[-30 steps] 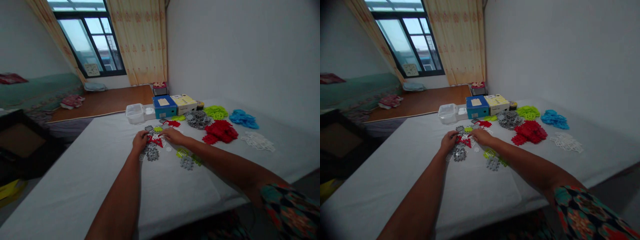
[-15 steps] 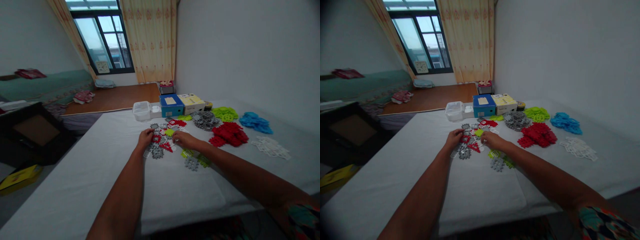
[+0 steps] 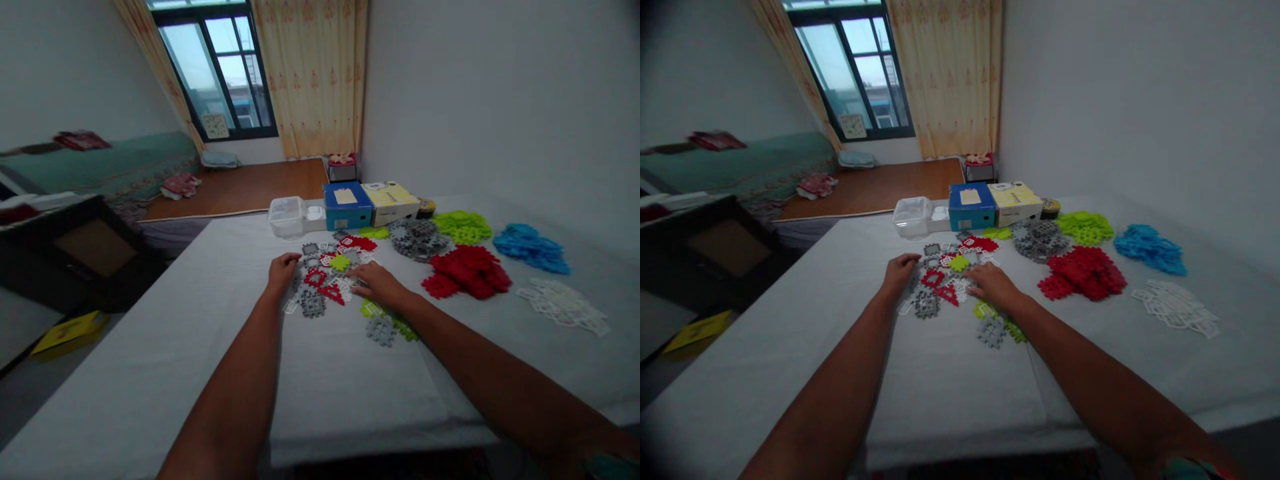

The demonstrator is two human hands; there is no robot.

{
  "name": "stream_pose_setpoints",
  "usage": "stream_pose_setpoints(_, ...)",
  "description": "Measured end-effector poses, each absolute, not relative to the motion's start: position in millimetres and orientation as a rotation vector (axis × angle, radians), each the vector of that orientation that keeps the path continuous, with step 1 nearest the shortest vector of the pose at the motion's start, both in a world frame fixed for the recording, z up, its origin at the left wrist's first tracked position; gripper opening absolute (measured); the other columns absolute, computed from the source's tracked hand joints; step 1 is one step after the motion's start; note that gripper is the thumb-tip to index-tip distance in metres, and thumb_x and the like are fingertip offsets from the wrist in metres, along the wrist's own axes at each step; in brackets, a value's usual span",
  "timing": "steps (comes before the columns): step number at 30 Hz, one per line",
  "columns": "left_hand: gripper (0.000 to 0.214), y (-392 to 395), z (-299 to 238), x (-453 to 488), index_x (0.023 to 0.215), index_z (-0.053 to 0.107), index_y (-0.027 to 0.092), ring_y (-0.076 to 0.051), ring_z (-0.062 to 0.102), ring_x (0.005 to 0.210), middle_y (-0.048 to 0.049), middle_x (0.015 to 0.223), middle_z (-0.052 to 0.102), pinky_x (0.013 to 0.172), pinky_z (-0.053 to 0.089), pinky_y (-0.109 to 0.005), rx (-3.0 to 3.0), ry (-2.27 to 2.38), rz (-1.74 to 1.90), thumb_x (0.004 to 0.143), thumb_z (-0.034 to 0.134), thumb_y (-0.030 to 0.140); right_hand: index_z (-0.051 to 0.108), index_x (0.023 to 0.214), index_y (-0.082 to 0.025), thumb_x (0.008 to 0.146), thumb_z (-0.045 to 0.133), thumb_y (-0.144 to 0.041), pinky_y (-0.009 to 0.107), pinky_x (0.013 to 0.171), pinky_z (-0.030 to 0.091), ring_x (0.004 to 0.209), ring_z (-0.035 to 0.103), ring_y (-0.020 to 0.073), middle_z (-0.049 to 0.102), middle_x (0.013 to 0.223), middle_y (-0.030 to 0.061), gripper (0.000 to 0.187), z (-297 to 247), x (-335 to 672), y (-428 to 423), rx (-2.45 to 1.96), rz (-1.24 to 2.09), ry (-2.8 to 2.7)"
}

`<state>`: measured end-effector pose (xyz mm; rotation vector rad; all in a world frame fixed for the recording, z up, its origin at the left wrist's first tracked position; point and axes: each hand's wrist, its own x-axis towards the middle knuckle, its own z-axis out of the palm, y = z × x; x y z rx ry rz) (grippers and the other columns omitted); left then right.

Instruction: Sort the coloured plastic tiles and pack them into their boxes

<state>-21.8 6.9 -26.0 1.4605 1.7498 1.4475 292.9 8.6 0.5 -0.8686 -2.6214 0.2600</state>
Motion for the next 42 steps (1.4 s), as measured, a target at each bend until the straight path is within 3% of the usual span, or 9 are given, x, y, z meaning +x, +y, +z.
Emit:
stream_pose_setpoints(4,0.028,8,-26,-20,0.09,0.076,0.018,-0.021,0.07,0.088,-0.006,0.087,0.076,0.087,0.053,-0.036,1.5,1.757,1.417,0.071,0.056,0.022,0.065,0.122,-0.019,0.09,0.061,-0.029,0.037,0.091,0.042,0.102,0.058,0.0244,0.069,0.115,0.0112,0.034,6,294,6,-0.962,0.268,-2.636)
stream_pose_setpoints(11,0.025,8,-27,-21,0.088,0.077,0.018,-0.023,0.069,0.089,-0.0061,0.088,0.076,0.088,0.053,-0.037,1.526,1.78,1.387,0.071,0.06,0.025,0.071,0.101,-0.017,0.092,0.05,-0.032,0.03,0.073,0.046,0.079,0.062,0.0201,0.073,0.09,0.0079,0.027,-1,315,14,-1.098,0.419,-2.407)
stream_pose_setpoints(16,0.025,7,-25,-19,0.088,0.077,0.017,-0.022,0.07,0.086,-0.0068,0.088,0.076,0.085,0.054,-0.035,1.514,1.787,1.381,0.072,0.06,0.027,0.069,0.114,-0.017,0.088,0.053,-0.033,0.031,0.082,0.048,0.089,0.065,0.0204,0.073,0.104,0.0069,0.034,-2,322,16,-0.943,0.731,-2.315)
stream_pose_setpoints(20,0.025,7,-23,-18,0.088,0.077,0.017,-0.021,0.069,0.088,-0.0062,0.089,0.077,0.086,0.053,-0.034,1.513,1.78,1.379,0.072,0.059,0.026,0.066,0.123,-0.017,0.082,0.06,-0.029,0.029,0.072,0.049,0.075,0.064,0.0182,0.071,0.083,0.0034,0.044,0,324,14,-1.01,0.799,-2.327)
stream_pose_setpoints(23,0.026,7,-23,-19,0.089,0.077,0.017,-0.022,0.069,0.088,-0.0059,0.088,0.077,0.086,0.053,-0.035,1.532,1.782,1.373,0.072,0.059,0.024,0.064,0.124,-0.017,0.078,0.063,-0.025,0.028,0.073,0.049,0.076,0.065,0.0176,0.072,0.086,0.0042,0.047,1,324,14,-1.049,0.803,-2.273)
stream_pose_setpoints(30,0.025,5,-21,-18,0.087,0.077,0.018,-0.022,0.069,0.088,-0.0061,0.088,0.076,0.087,0.052,-0.036,1.585,1.774,1.36,0.072,0.058,0.023,0.068,0.095,-0.02,0.086,0.054,-0.033,0.03,0.072,0.049,0.077,0.065,0.0188,0.072,0.085,0.0044,0.021,0,328,20,-1.092,0.602,-2.196)
stream_pose_setpoints(37,0.03,7,-22,-18,0.09,0.078,0.018,-0.022,0.069,0.085,-0.0056,0.086,0.076,0.08,0.054,-0.033,1.599,1.849,1.278,0.071,0.056,0.023,0.067,0.108,-0.021,0.087,0.049,-0.034,0.035,0.076,0.05,0.079,0.064,0.0204,0.071,0.088,0.0058,0.03,-3,329,21,-1.09,0.525,-2.084)
stream_pose_setpoints(42,0.031,7,-22,-19,0.091,0.078,0.019,-0.023,0.069,0.085,-0.0047,0.085,0.076,0.081,0.053,-0.034,1.603,1.865,1.259,0.069,0.056,0.025,0.068,0.098,-0.021,0.087,0.051,-0.035,0.034,0.075,0.05,0.077,0.064,0.0197,0.07,0.084,0.0048,0.025,-1,326,20,-1.089,0.52,-2.065)
